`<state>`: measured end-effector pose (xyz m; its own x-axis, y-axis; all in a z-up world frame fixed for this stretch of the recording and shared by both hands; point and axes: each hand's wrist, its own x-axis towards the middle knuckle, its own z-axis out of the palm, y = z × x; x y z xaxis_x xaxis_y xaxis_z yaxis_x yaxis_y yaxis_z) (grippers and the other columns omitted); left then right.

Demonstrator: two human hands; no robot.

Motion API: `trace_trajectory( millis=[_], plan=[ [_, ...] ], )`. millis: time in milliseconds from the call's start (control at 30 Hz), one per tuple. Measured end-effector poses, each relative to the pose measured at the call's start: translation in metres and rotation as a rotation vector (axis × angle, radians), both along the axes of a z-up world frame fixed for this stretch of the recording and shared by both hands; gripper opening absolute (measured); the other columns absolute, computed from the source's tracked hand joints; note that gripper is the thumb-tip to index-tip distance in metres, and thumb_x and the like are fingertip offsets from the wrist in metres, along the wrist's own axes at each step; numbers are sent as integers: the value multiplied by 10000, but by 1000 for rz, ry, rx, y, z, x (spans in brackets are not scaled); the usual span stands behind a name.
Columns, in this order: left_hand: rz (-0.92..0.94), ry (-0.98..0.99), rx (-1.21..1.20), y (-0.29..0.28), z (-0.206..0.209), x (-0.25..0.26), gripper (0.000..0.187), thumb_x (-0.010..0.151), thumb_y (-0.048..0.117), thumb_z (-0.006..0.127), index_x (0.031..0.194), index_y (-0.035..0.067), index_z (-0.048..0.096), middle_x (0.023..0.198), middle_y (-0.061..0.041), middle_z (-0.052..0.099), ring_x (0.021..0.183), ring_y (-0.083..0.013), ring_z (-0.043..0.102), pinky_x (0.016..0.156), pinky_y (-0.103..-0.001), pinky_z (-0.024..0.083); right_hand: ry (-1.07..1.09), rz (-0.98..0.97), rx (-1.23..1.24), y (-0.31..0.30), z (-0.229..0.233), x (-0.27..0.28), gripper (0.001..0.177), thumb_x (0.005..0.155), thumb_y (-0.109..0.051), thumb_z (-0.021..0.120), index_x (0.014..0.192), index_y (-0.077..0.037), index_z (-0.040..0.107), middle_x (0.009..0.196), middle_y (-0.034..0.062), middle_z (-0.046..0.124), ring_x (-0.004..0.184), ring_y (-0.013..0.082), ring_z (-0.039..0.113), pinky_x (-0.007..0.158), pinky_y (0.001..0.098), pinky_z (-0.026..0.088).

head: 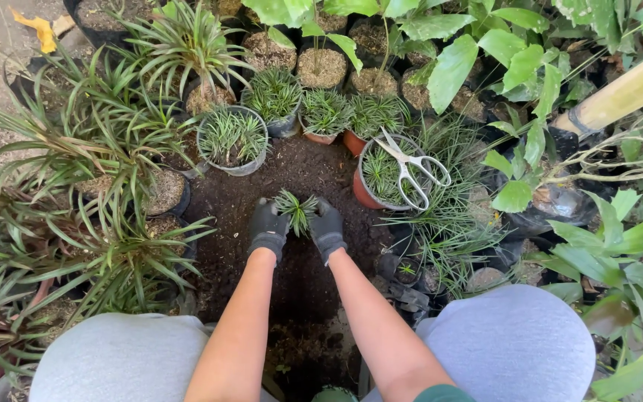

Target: Planting a small seedling into a patch of soil among other potted plants in a nursery.

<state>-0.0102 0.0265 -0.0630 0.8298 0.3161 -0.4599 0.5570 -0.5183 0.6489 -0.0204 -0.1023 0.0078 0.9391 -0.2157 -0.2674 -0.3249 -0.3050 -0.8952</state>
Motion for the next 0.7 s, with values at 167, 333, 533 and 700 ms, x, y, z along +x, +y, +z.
trace_trajectory(
  millis=[167,333,533,700],
  plan=[
    [-79,-58,22,2,24,-2,426,988,346,665,1365,148,638,1530,-98,528,1483,-294,395,1208,-513,402,-13,10,-162,-14,-43,11,205,929,-133,659,1108,-87,746,1146,152,731,1210,328,625,1058,457,513],
    [86,-7,-91,10,30,9,319,952,240,689,1237,99,670,1243,-172,697,1197,-391,637,958,-567,570,3,16,-125,-10,-34,18,201,903,-166,695,1064,-61,755,1100,170,745,1164,363,646,1006,478,522],
    [23,-41,-84,17,22,17,198,928,265,695,1049,123,760,968,-152,766,938,-374,733,796,-535,639,28,-28,-67,-8,-54,24,185,841,-230,768,1006,-149,789,1059,73,778,1133,278,680,961,440,541],
    [85,-73,-360,32,-9,24,444,877,397,685,1043,-14,718,785,-129,729,684,-242,662,665,-350,529,-19,256,-422,-14,-38,23,147,882,-170,719,969,-94,811,940,134,782,974,312,734,884,426,592]
  ],
)
